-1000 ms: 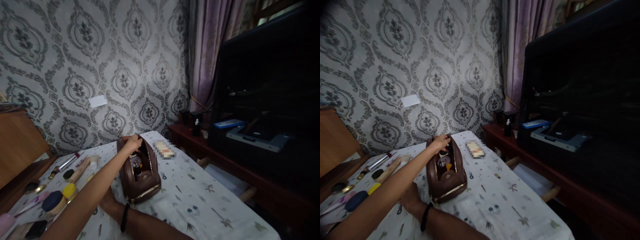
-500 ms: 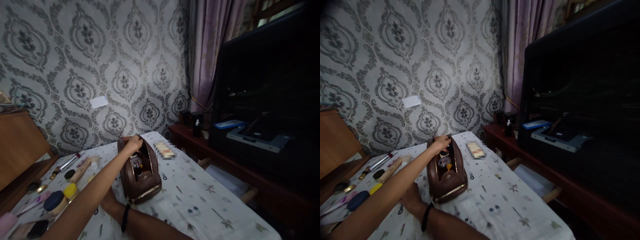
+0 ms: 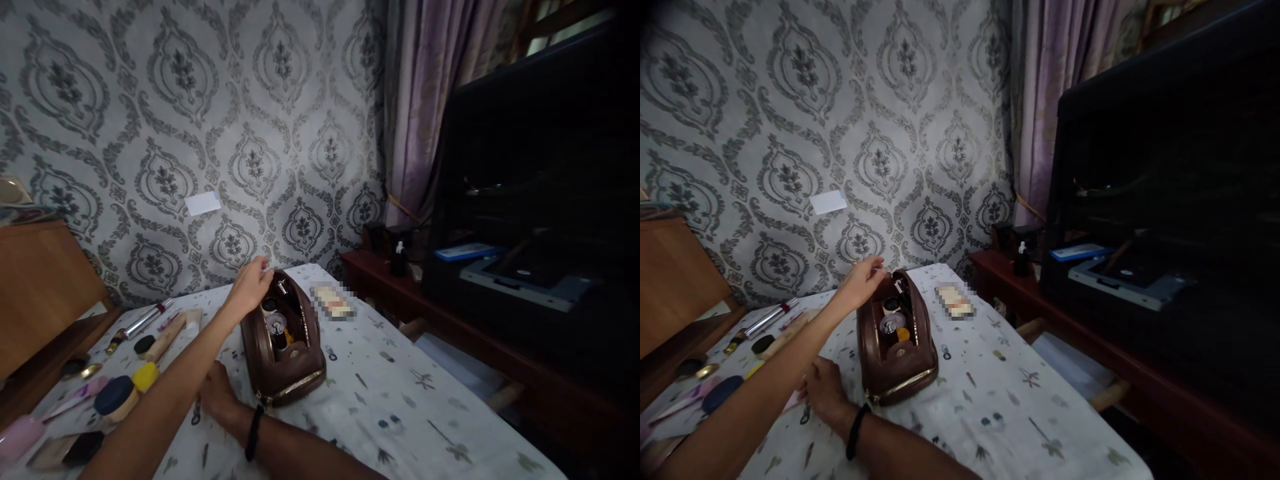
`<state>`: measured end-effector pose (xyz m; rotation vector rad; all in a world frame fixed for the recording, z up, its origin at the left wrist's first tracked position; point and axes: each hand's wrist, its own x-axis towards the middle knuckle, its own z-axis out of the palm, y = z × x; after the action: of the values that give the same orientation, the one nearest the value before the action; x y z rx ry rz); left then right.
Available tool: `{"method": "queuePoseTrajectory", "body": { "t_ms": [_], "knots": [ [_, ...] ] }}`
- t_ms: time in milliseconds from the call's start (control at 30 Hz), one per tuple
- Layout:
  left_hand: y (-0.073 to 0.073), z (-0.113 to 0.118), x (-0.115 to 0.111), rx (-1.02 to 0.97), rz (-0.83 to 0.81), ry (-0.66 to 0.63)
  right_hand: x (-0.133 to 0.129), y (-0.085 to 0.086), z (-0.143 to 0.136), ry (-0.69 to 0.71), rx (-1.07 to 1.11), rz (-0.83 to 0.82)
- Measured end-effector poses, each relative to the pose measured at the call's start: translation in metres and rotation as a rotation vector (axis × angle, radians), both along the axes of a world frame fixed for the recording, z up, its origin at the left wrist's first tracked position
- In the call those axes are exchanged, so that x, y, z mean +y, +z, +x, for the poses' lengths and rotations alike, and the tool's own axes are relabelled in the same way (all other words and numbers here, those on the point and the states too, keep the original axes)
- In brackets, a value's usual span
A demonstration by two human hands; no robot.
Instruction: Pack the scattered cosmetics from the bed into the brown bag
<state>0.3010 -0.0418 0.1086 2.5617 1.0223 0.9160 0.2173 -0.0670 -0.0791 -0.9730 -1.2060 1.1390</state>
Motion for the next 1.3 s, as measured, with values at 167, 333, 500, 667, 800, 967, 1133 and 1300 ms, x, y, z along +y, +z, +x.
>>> {"method": "queuePoseTrajectory", "body": {
  "t_ms": [167, 333, 500, 667, 800, 967, 1133, 1300],
  "knots": [
    [-0.041, -0.075, -0.014, -0.088, 0.265, 0.039, 0.006, -0.006, -0.005, -0.038, 0.047, -0.059],
    [-0.104, -0.165, -0.004, -0.081, 0.298, 0.205, 0.009, -0.008, -0.005, -0.032, 0.077, -0.042],
    [-0.155, -0.234, 0.001, -0.108, 0.188, 0.388, 0.010, -0.011, -0.001, -0.048, 0.086, 0.001],
    [-0.171, -0.248, -0.014, -0.026, 0.184, 0.411, 0.010, -0.012, -0.002, -0.008, 0.125, -0.008],
    [-0.166, -0.244, -0.017, 0.123, 0.193, 0.401, 0.010, -0.008, -0.001, 0.022, 0.130, -0.005],
    [-0.166, -0.245, -0.012, 0.186, 0.175, 0.451, 0.006, -0.003, 0.001, 0.045, 0.093, -0.007],
    [-0.166, -0.246, -0.011, 0.220, 0.130, 0.450, 0.004, 0.000, 0.000, 0.041, 0.049, -0.011],
    [-0.164, -0.246, -0.011, 0.228, 0.100, 0.430, 0.004, 0.000, 0.000, 0.023, 0.001, -0.024]
  ]
}}
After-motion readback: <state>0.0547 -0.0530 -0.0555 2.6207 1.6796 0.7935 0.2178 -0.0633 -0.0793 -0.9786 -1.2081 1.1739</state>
